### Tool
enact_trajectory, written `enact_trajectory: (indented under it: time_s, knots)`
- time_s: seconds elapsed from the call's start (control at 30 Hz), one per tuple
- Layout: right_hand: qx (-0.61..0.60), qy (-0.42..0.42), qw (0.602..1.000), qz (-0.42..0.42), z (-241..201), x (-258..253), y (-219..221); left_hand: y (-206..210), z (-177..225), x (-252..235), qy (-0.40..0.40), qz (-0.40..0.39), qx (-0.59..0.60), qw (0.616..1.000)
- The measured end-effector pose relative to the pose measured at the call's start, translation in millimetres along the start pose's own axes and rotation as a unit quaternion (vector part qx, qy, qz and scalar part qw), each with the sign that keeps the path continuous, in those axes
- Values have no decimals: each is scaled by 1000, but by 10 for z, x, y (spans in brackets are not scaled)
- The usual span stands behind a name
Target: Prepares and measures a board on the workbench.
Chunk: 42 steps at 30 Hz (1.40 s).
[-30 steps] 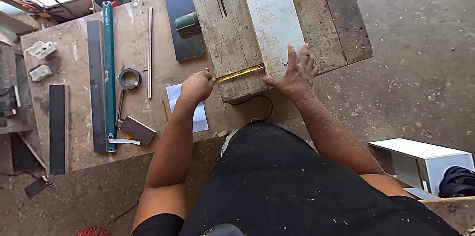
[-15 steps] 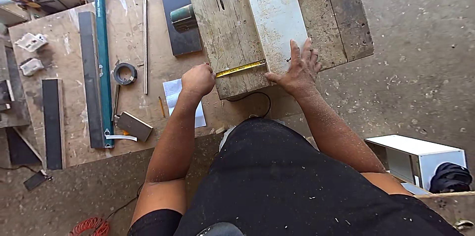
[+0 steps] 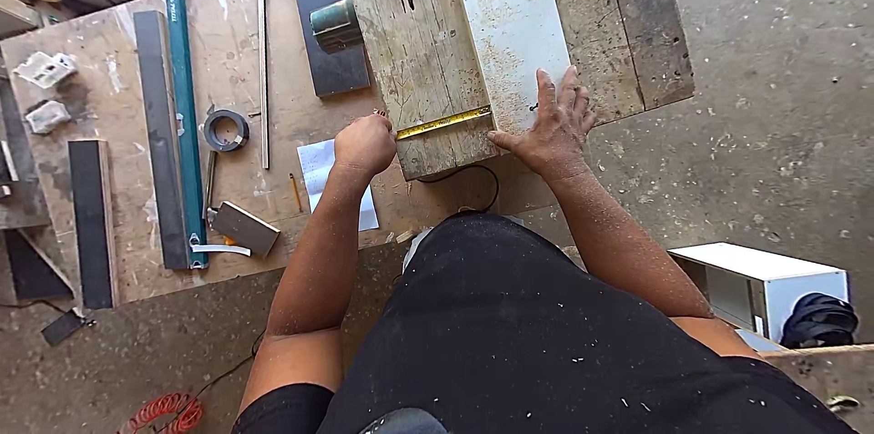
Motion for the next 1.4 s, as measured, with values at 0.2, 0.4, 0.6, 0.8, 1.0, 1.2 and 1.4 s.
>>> enact_trajectory:
  time_s: [0.2,0.4,0.6,0.8,1.0,1.2,1.4]
  knots:
    - [3,-2,1000,-2,18,-9,4,-12,19,24,-12,2,-3,1000]
    - [-3,0,1000,1,29,-11,17,-8,25,18,-14,3,-11,1000]
    - [0,-4,1000,-2,31,-15,16,-7,26,7,-13,3,-8,1000]
    - [-11,-29,1000,4,59,35,17,64,-160,-115,58,5,93,994]
    - [-47,-8,999,7,-40,-159,-134,-510,-749,-479,55,53,217,973]
    - [-54,-32,998,12,-549,-1277,-200,-1458,-1084,-1509,6,100,169,980]
    - [-18,25,999,-22,-823,-1997,40,-2005,-1203,-2598,-2,102,105,989]
Point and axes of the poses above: each hand's wrist, its own x-axis away from the middle knuckle, its own y-axis out of the palm, z = x × y, the point moved 5 cm from there along -x, towards the middle knuckle, and after that the axes turned 15 degrees about -x, right-handed, at the moved point
